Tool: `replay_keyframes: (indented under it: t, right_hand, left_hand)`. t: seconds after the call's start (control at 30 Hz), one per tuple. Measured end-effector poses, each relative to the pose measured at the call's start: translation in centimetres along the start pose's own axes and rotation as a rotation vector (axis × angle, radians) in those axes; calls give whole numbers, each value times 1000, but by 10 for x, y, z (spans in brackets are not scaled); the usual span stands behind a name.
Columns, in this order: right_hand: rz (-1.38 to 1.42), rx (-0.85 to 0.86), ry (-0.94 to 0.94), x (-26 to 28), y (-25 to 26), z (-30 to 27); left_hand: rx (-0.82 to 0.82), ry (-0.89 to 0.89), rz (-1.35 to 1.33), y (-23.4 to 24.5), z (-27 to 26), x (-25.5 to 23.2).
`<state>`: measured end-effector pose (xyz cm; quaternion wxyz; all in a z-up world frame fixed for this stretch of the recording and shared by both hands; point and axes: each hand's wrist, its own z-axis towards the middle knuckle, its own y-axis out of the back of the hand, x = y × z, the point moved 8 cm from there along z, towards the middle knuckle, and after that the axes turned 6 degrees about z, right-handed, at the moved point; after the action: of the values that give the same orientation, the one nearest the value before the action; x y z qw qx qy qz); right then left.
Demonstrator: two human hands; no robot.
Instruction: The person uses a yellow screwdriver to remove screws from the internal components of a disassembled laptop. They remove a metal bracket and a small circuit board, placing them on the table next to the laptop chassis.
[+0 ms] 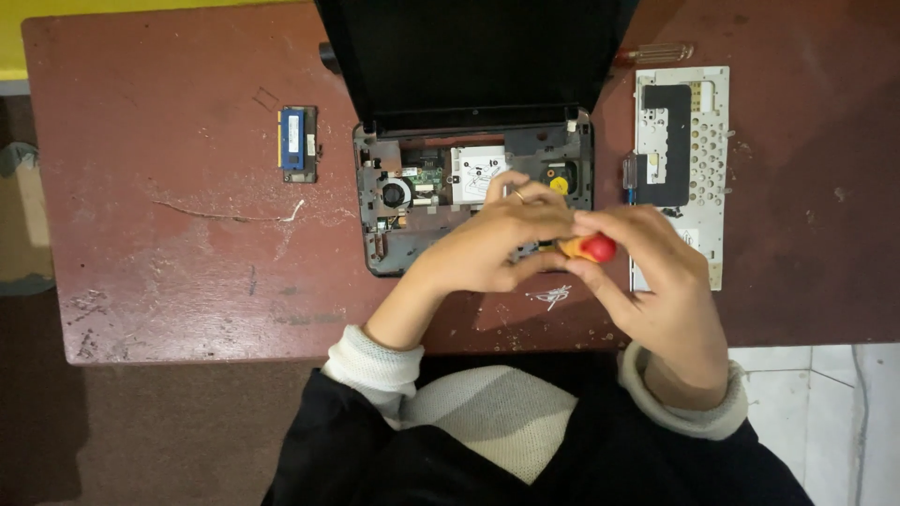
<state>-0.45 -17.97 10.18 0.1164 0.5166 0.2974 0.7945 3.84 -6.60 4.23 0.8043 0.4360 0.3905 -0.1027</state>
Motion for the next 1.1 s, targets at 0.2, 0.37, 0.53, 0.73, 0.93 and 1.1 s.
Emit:
replay_keyframes:
  t: [0.2, 0.37, 0.53, 0.73, 0.93, 1.1]
  right_hand:
    - [-129, 40, 34, -10, -11, 2]
    - [-10, 97, 23, -5, -4, -6]
    - [105, 98, 8, -14, -8, -17]
    - [188, 17, -10, -8, -1, -14]
    - [144, -36, -16, -11, 6, -17]
    - [169, -63, -5, -8, 10, -19]
  left_hand:
    - [-54, 113, 144, 2, -2, 10]
    - [108, 260, 495, -19, -23, 22]
    - [-1, 235, 548, -26, -37, 23]
    - [-35, 228, 526, -32, -40, 25]
    - [-65, 217, 520, -34, -41, 26]
    - [-173, 218, 465, -25, -43, 27]
